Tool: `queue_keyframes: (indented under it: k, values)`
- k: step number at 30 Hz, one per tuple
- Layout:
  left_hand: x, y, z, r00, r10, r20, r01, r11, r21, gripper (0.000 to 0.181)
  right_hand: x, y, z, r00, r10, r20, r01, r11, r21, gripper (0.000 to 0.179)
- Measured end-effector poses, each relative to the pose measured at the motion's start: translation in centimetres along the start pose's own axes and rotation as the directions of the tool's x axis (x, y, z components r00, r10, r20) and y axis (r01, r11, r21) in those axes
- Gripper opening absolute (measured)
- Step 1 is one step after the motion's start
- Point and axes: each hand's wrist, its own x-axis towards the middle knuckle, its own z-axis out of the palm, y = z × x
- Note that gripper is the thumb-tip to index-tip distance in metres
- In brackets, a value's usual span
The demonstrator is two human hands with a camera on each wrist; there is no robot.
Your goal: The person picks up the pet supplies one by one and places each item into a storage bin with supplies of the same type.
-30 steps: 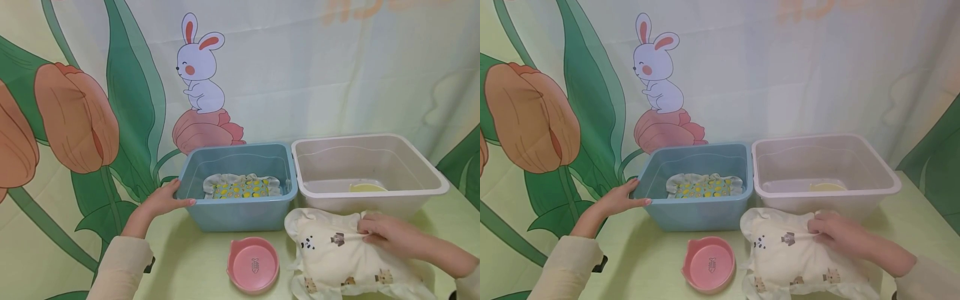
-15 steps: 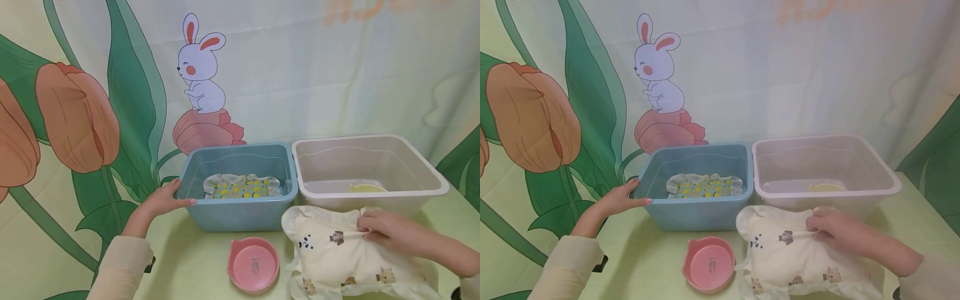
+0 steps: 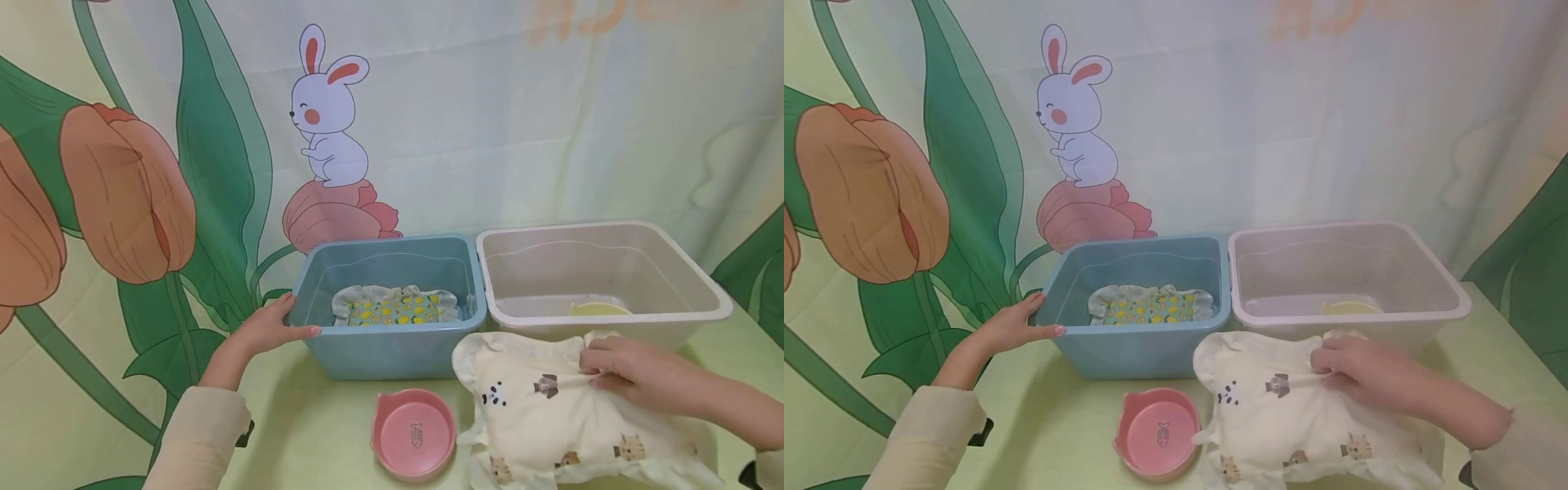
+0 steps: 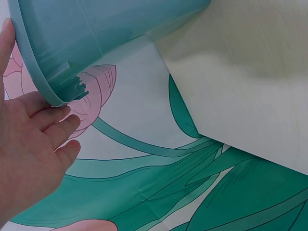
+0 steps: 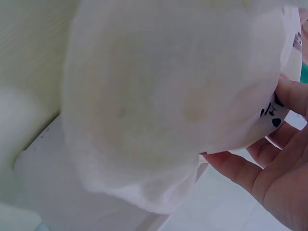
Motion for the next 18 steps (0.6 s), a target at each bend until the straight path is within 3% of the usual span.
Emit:
queue_keyframes:
  k: [18]
  values:
    - [0.2, -0.3, 0.1, 1.000, 0.010, 0.002, -0.010, 1.000, -0.001, 0.100, 1.3, -0.6, -1.7, 1.000, 0.012, 0.022, -0.013, 1.000, 0.016, 0.026]
